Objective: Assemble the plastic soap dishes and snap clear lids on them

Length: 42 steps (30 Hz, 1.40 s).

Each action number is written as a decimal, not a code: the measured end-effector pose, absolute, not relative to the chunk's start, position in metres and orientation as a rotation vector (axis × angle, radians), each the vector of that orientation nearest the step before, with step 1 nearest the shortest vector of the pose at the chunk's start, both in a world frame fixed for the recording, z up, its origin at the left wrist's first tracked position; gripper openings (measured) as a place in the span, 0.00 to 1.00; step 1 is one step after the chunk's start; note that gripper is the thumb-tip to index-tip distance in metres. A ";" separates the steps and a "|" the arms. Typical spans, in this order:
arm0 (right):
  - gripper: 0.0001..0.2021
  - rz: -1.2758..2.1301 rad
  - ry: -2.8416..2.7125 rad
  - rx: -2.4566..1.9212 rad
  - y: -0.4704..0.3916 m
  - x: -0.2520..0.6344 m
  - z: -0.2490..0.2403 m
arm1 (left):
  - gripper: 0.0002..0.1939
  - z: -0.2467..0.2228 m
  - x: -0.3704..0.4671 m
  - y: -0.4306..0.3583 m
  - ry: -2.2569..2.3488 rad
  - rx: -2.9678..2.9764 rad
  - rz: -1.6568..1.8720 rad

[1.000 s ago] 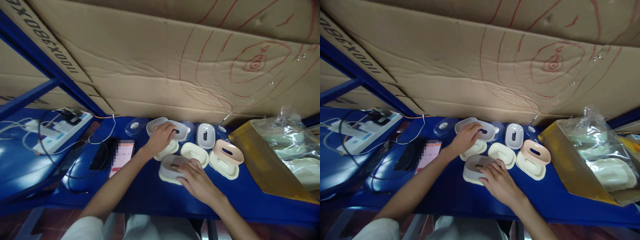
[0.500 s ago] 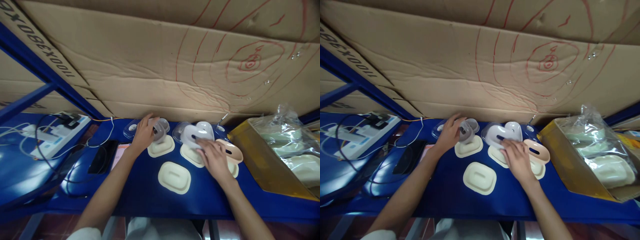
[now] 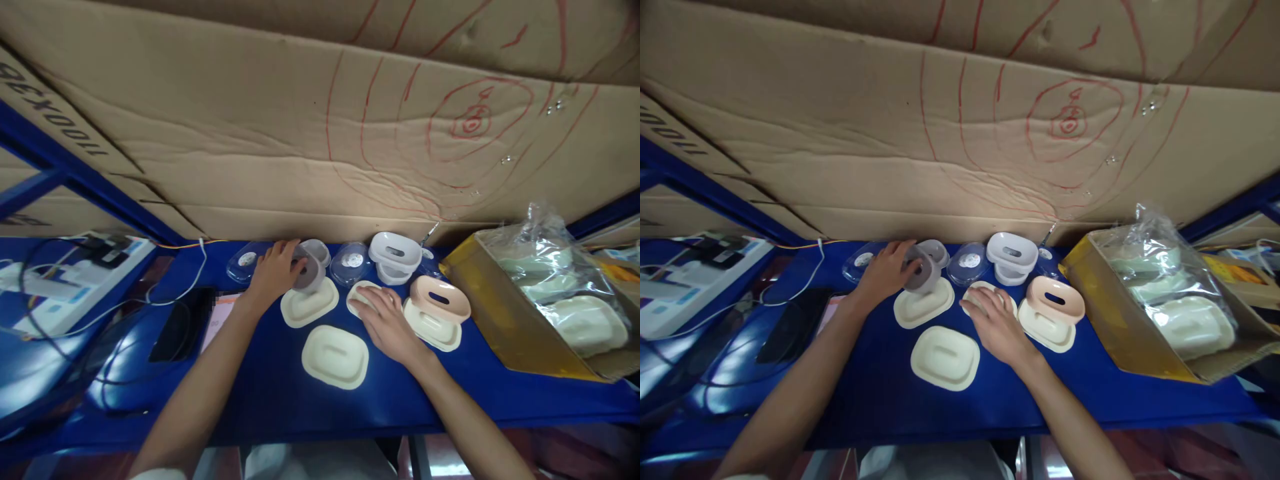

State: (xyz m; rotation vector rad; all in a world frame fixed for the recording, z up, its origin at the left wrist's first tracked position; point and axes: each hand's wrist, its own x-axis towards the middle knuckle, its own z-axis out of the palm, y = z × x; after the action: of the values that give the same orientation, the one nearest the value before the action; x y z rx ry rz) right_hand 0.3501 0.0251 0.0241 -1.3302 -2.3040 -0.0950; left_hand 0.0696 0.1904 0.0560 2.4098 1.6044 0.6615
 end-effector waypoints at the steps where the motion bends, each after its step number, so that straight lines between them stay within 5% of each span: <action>1: 0.19 -0.069 -2.324 -1.315 0.025 0.347 0.022 | 0.23 0.055 0.070 0.191 1.581 2.409 0.666; 10: 0.16 0.052 -2.346 -1.335 0.031 0.349 0.012 | 0.25 0.046 0.061 0.207 1.534 2.306 0.768; 17: 0.14 0.059 -2.333 -1.341 0.033 0.349 0.012 | 0.17 0.048 0.039 0.219 1.490 2.313 0.542; 27: 0.23 0.001 -2.482 -1.202 0.021 0.322 0.020 | 0.21 0.038 0.058 0.208 1.369 2.483 0.356; 42: 0.18 -0.173 -2.142 -1.617 0.031 0.367 0.030 | 0.20 0.050 0.076 0.171 1.337 2.638 0.286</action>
State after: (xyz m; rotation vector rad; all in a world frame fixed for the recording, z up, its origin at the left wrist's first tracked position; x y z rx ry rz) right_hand 0.3669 0.0315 0.0296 -1.6168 -2.1420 -0.1726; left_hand 0.0758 0.1715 0.0501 2.6376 1.3369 0.2858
